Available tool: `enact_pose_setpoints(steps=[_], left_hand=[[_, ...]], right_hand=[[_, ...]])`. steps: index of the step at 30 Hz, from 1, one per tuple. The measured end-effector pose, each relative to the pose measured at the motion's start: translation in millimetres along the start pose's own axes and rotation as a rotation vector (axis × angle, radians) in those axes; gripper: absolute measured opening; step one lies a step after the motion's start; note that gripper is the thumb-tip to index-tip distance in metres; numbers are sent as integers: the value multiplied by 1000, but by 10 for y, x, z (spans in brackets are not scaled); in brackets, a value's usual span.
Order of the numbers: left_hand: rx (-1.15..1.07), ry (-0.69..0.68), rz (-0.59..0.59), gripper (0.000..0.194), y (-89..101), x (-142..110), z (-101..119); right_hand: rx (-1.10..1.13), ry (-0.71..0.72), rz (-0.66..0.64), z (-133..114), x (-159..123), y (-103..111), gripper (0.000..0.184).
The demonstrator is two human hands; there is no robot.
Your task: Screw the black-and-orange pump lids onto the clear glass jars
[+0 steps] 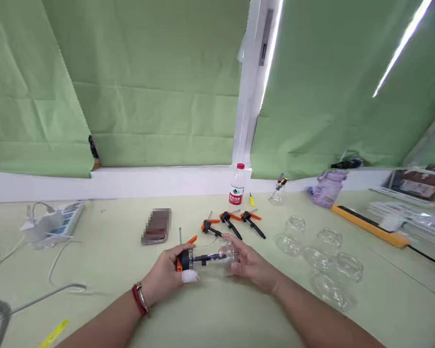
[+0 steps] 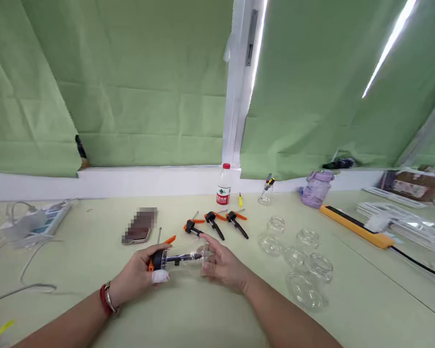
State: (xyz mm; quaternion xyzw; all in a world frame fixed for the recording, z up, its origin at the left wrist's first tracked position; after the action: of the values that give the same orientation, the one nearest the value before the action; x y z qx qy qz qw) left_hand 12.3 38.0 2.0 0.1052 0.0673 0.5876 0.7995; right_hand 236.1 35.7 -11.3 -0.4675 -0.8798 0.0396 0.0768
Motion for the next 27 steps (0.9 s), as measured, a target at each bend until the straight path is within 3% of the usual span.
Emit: enact_pose_setpoints(steps=[12, 23, 27], left_hand=[[-60, 13, -53, 71, -18, 7, -79], [-55, -9, -49, 70, -1, 37, -113], [-56, -5, -51, 69, 16, 48, -77]], right_hand=[[-121, -56, 81, -1, 21, 18, 57], [-116, -122, 80, 66, 47, 7, 58], [-82, -16, 63, -56, 3, -28, 63]])
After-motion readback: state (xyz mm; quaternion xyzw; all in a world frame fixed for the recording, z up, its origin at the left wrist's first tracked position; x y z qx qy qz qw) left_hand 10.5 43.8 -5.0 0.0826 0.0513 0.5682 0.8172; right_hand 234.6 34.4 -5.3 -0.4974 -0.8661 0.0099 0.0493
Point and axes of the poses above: each hand's wrist, its own x-axis towards the middle knuckle, its own y-axis out of the back of the hand, z = x × y, the point moved 4 cm from there along x, towards the middle knuckle, and after that the axes turned 2 degrees about y, right-handed, at the moved point
